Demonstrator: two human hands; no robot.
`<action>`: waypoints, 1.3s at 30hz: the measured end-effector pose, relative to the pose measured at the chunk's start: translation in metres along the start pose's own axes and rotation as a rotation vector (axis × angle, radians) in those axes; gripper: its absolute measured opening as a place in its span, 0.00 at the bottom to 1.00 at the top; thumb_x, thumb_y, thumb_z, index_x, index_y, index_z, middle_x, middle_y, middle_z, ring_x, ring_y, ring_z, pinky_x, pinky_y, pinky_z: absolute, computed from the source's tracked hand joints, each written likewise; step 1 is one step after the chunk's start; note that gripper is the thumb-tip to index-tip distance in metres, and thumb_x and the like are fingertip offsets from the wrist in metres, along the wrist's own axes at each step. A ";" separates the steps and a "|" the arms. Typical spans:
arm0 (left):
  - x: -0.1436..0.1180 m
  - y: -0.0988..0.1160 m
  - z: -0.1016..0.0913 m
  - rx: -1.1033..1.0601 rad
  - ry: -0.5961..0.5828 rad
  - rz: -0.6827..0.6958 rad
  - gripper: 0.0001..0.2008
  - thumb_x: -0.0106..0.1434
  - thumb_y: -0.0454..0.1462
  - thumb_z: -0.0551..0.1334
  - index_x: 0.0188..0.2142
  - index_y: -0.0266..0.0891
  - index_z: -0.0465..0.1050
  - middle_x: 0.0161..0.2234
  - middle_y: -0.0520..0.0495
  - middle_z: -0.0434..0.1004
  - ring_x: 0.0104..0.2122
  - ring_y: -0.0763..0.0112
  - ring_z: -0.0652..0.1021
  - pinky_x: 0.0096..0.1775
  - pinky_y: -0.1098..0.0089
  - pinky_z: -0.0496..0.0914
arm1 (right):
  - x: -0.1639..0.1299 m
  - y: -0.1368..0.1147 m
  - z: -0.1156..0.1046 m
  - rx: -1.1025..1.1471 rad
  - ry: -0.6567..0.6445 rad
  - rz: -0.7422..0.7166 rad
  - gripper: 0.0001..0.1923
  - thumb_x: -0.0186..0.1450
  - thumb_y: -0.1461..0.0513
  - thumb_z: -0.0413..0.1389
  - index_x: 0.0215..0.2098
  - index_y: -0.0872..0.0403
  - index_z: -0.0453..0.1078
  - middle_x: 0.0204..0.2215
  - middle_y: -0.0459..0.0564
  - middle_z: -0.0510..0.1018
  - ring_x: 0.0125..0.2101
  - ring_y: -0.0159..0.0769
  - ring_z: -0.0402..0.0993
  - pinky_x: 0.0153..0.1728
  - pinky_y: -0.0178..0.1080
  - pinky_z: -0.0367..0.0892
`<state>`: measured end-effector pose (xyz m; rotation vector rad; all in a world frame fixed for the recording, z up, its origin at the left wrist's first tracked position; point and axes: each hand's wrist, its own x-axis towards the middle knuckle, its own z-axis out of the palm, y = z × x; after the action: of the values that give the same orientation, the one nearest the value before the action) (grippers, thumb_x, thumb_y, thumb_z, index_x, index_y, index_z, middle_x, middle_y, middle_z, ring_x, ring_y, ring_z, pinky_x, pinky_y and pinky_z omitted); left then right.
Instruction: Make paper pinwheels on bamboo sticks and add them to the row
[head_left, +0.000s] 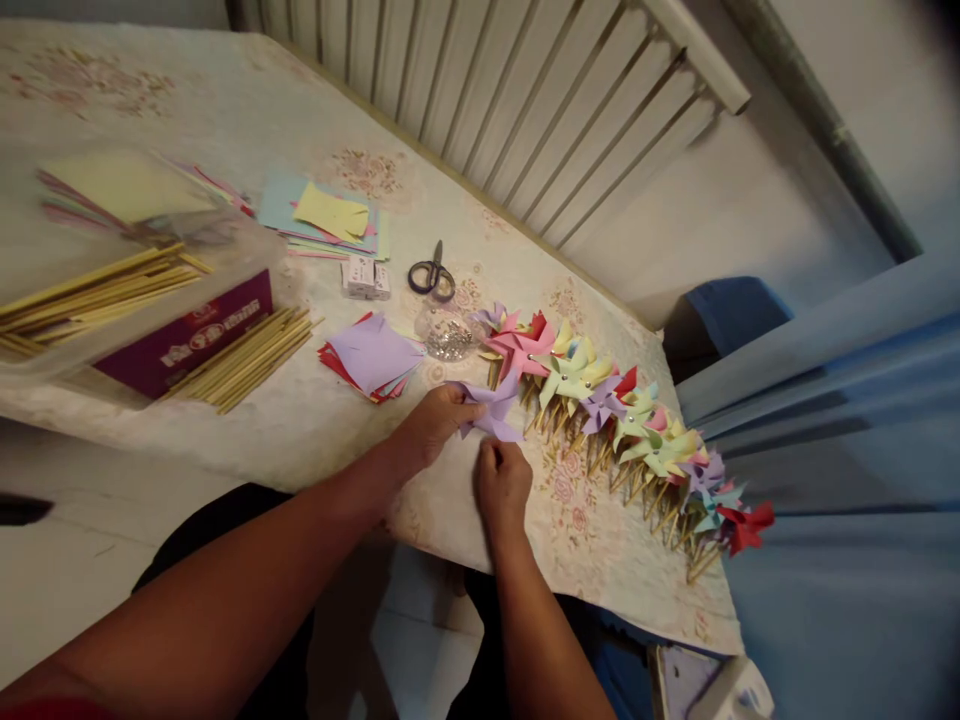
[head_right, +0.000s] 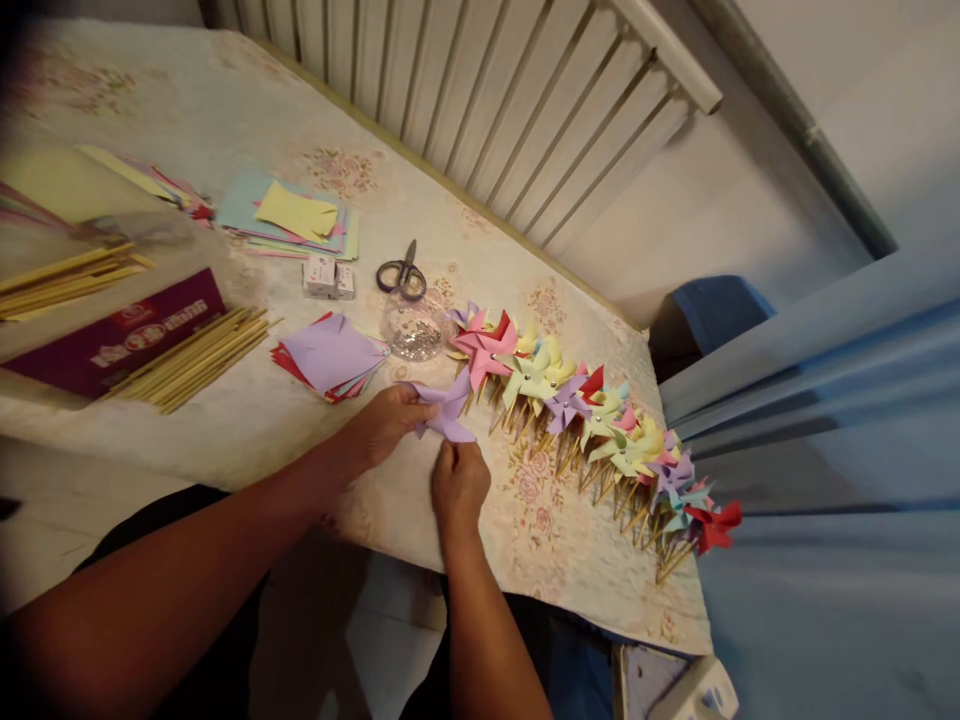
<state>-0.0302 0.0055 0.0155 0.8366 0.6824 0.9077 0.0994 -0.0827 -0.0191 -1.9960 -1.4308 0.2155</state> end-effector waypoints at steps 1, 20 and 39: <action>-0.001 0.002 0.000 -0.039 -0.008 -0.006 0.12 0.45 0.39 0.70 0.28 0.37 0.74 0.25 0.51 0.76 0.27 0.73 0.73 0.30 0.73 0.64 | -0.002 -0.002 0.005 -0.088 -0.017 -0.061 0.17 0.67 0.58 0.47 0.33 0.55 0.76 0.30 0.52 0.79 0.32 0.38 0.72 0.36 0.38 0.62; -0.018 0.002 -0.010 -0.152 -0.089 -0.059 0.16 0.41 0.36 0.71 0.32 0.33 0.75 0.27 0.50 0.76 0.27 0.74 0.71 0.31 0.72 0.60 | -0.004 -0.007 0.021 -0.529 -0.011 -0.215 0.16 0.69 0.62 0.49 0.35 0.59 0.79 0.30 0.58 0.82 0.27 0.39 0.75 0.31 0.37 0.59; -0.022 0.000 -0.017 -0.200 -0.078 -0.042 0.19 0.39 0.37 0.74 0.31 0.34 0.75 0.27 0.50 0.78 0.28 0.72 0.73 0.35 0.71 0.65 | -0.003 -0.008 0.024 -0.542 0.022 -0.235 0.15 0.68 0.62 0.50 0.36 0.58 0.79 0.30 0.58 0.82 0.28 0.40 0.77 0.31 0.38 0.59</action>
<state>-0.0538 -0.0078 0.0104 0.6732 0.5302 0.8846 0.0798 -0.0739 -0.0338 -2.2001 -1.8341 -0.3320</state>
